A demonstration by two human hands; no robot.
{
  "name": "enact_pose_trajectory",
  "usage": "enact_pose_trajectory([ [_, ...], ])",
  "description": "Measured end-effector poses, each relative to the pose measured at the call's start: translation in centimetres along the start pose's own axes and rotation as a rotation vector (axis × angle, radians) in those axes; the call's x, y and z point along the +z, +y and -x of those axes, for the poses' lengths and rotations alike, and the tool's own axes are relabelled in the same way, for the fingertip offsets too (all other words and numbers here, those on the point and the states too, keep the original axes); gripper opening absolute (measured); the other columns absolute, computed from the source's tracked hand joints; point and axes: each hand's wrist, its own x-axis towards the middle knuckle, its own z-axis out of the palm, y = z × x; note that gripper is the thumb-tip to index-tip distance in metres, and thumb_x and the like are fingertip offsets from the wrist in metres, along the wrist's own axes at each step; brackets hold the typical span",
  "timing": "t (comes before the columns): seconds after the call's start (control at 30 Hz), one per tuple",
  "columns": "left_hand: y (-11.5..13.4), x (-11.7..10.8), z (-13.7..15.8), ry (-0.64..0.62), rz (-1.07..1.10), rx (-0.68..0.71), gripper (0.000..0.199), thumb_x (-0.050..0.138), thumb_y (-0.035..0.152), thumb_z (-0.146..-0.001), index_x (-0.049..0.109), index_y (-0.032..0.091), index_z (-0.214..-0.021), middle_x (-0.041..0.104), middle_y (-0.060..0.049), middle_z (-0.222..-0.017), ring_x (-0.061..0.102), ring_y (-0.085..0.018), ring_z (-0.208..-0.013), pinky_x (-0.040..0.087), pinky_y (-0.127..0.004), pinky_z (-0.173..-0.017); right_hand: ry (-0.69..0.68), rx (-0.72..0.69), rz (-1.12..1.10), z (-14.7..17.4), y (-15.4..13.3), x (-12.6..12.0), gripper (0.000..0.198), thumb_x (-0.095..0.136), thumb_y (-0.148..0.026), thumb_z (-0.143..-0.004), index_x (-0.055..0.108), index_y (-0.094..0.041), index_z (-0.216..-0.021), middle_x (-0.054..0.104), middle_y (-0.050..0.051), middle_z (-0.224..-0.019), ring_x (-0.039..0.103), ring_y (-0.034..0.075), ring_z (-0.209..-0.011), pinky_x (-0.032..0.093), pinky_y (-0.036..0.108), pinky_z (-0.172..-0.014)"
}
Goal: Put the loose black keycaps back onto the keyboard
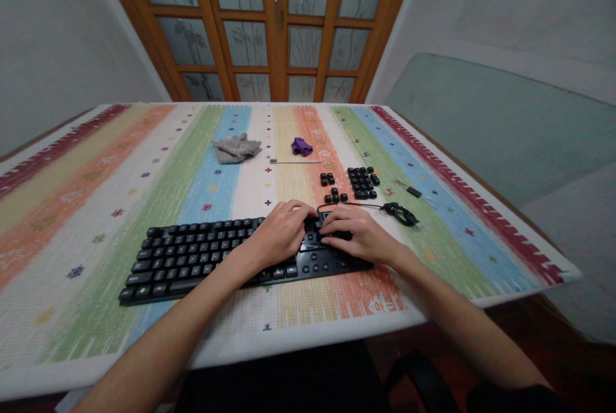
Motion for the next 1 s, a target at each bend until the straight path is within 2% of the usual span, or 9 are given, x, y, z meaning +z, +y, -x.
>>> enact_pose_trajectory([
  [0.27,0.34,-0.15,0.24,0.044,0.062,0.105,0.011,0.056,0.017,-0.091,0.066,0.018,-0.096,0.067,-0.008,-0.106,0.056,-0.023,-0.104,0.049,-0.042,-0.091,0.035,-0.051,0.026,0.09,0.29,0.26,0.013,0.064,-0.021,-0.093,0.075,-0.021,-0.086,0.071,0.005,-0.086,0.063,0.018,-0.084,0.052,0.037,-0.08],
  [0.6,0.16,0.4,0.29,0.012,0.073,0.108,0.009,0.062,0.024,-0.092,0.069,0.019,-0.093,0.067,-0.007,-0.106,0.056,-0.022,-0.102,0.049,-0.041,-0.091,0.047,-0.074,0.056,0.12,0.01,0.4,0.014,0.061,-0.02,-0.093,0.074,-0.02,-0.086,0.07,0.007,-0.089,0.064,0.02,-0.086,0.053,0.039,-0.082],
  [1.0,0.19,0.44,0.28,-0.004,0.095,0.083,0.01,0.061,0.023,-0.092,0.068,0.019,-0.098,0.066,-0.007,-0.106,0.056,-0.022,-0.104,0.05,-0.043,-0.093,-0.025,-0.095,0.081,0.16,-0.03,0.25,0.019,0.055,-0.016,-0.092,0.074,-0.019,-0.092,0.069,0.008,-0.095,0.064,0.02,-0.093,0.054,0.042,-0.088],
])
